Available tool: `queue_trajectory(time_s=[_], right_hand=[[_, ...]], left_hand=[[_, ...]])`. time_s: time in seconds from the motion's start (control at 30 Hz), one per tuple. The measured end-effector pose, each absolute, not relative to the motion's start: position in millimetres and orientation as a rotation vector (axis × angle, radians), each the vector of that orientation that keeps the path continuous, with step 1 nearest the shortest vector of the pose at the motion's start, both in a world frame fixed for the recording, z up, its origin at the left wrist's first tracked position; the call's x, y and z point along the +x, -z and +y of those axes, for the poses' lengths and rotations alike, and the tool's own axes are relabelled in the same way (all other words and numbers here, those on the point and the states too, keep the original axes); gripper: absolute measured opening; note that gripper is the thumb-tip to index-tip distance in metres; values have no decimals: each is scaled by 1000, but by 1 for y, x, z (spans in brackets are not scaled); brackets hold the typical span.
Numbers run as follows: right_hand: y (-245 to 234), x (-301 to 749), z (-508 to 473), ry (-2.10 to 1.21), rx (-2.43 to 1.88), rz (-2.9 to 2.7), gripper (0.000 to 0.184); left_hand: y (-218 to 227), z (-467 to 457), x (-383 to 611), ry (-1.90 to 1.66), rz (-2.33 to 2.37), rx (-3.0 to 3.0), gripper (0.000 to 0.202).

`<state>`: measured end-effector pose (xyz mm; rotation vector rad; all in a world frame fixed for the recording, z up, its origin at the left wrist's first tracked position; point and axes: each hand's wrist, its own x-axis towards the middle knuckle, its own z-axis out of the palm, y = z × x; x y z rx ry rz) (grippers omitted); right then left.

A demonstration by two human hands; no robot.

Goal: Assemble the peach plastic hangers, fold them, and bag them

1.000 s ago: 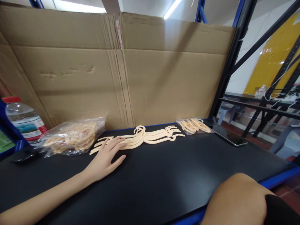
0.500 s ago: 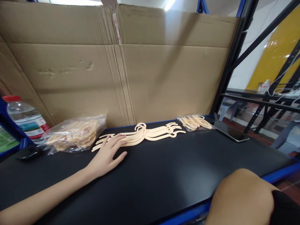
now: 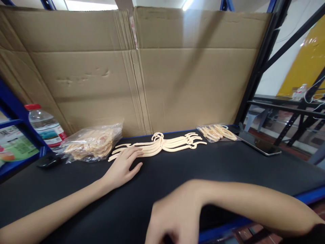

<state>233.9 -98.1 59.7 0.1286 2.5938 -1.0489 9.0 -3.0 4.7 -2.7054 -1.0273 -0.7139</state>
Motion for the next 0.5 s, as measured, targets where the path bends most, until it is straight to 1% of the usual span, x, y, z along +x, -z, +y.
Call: queue_trajectory(time_s=[0.03,0.07,0.1,0.2,0.27,0.3,0.4,0.5], right_hand=[[-63,239,-84,1167,189,2704,23],[-64,246,-71,1250,299,2858,25],[-62,254,-58,1245,479,3015,25],[-43,282,-26,903,1102,3278,24],[-25,300,-10,595,1498,3309,35],[-16,308,-4,410,1677,3312,37],[2,325,8,177,1869,3289,33],[9,330,12,47,1866,3311,28]], left_hand=[[-5,-4,8,713,-1025,-2708,25],[-5,-5,8,704,-1026,-2708,25],[-5,-7,7,686,-1032,-2708,25],[-6,-12,3,643,-1067,-2706,25],[-6,-15,1,658,-1074,-2720,27],[-7,-16,0,675,-1067,-2734,28],[-6,-16,-1,711,-1027,-2794,27],[-3,-14,-2,717,-1023,-2834,27]])
